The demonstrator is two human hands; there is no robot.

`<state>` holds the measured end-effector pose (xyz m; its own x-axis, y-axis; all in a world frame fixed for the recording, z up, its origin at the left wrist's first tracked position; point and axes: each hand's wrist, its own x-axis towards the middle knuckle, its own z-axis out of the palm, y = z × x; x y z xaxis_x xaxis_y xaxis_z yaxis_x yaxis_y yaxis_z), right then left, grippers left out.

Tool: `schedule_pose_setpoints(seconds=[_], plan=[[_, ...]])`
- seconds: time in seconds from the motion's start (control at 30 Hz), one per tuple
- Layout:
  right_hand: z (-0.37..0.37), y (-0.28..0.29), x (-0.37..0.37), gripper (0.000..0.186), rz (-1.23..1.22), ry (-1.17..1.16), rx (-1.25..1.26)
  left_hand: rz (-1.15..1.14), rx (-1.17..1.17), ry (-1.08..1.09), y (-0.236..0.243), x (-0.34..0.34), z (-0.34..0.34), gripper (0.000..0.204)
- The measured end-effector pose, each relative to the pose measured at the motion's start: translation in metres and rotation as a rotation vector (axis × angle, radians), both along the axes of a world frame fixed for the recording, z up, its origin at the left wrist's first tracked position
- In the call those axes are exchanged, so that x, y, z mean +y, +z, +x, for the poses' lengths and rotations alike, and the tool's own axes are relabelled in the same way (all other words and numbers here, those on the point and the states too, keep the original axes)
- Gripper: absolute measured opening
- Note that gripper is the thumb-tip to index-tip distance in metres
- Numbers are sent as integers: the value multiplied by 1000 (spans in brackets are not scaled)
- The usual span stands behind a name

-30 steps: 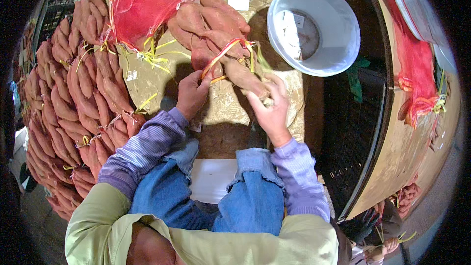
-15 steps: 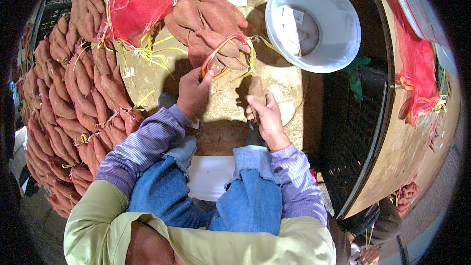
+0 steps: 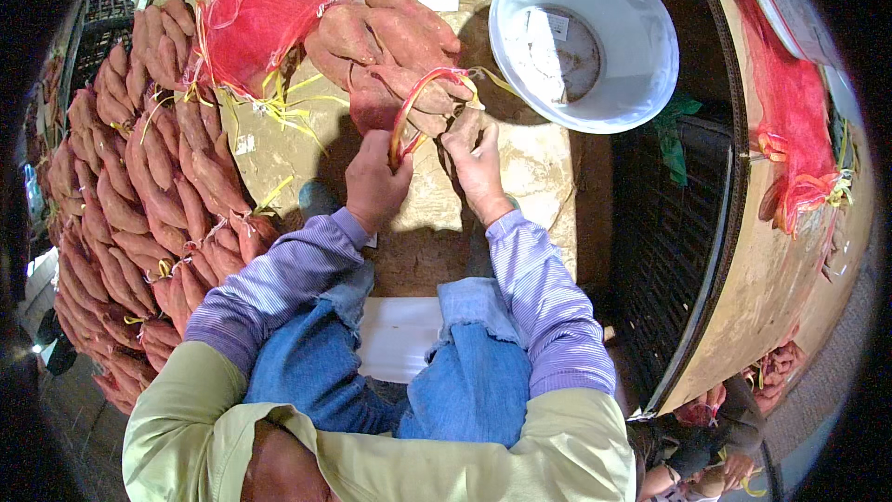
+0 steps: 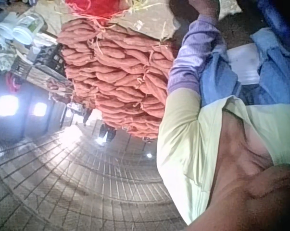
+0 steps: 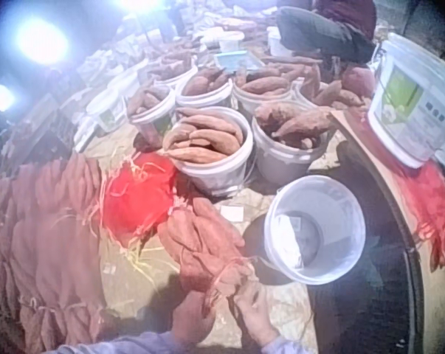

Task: The person places sweet potatoes into a red mesh bag, then ties the bag closed with a yellow string. The person repeats this process with additional sweet potatoes and bags.

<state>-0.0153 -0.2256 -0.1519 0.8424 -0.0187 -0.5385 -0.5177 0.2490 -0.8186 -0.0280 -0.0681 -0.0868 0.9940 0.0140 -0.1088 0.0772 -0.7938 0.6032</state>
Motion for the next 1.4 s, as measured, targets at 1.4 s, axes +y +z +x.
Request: schedule_pose_setpoints(seconds=[1.4], plan=[[29,-21,27,39,-372,494,-484,206,-521,-307,-15,11,45,37]])
